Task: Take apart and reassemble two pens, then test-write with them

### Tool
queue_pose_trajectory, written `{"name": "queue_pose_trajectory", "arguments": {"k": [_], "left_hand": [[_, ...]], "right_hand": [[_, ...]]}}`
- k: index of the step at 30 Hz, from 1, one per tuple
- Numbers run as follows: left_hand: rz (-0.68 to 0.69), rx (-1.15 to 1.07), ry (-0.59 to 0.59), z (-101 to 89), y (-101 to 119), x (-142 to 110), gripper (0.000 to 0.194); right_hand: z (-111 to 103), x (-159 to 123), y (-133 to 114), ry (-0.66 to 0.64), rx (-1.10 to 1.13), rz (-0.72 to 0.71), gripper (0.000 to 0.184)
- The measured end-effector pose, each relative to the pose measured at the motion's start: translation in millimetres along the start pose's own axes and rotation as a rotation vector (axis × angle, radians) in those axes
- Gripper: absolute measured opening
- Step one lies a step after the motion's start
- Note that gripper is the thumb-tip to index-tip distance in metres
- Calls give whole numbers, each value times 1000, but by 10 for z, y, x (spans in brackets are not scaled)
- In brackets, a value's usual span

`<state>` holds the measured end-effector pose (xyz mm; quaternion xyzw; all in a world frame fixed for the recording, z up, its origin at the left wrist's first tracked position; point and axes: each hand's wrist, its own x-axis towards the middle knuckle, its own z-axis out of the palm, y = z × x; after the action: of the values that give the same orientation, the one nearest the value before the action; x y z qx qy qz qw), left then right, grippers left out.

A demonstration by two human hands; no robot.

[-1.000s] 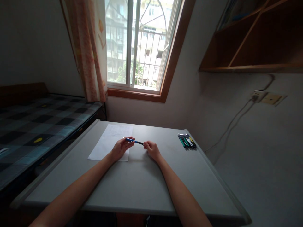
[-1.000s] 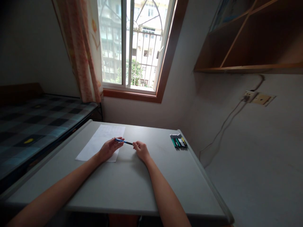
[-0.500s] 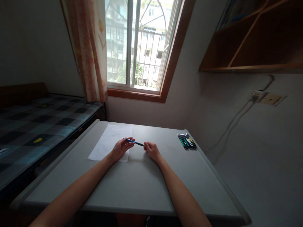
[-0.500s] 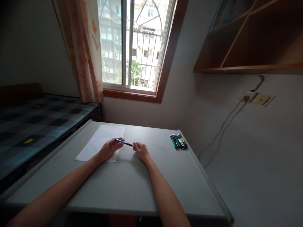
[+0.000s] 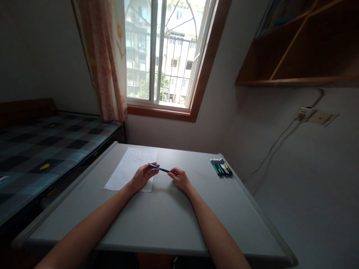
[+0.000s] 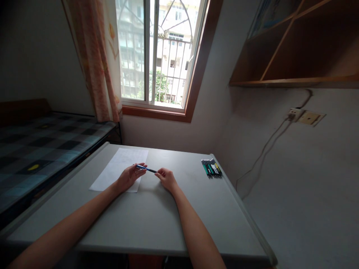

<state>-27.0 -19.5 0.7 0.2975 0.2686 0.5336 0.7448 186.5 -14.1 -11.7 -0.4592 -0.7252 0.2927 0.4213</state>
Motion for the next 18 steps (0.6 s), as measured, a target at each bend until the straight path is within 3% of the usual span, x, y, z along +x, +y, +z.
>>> {"name": "queue_pose_trajectory", "arguments": {"k": [5, 11, 18], "left_hand": [[-4, 12, -9, 28, 14, -15, 28], [15, 3, 9, 23, 8, -10, 27], [46, 45, -6, 30, 9, -19, 26]], "right_hand": [[-17, -8, -38, -44, -3, -26, 42], [-5, 9, -5, 41, 14, -31, 26], [-17, 9, -4, -6, -5, -28, 29]]}}
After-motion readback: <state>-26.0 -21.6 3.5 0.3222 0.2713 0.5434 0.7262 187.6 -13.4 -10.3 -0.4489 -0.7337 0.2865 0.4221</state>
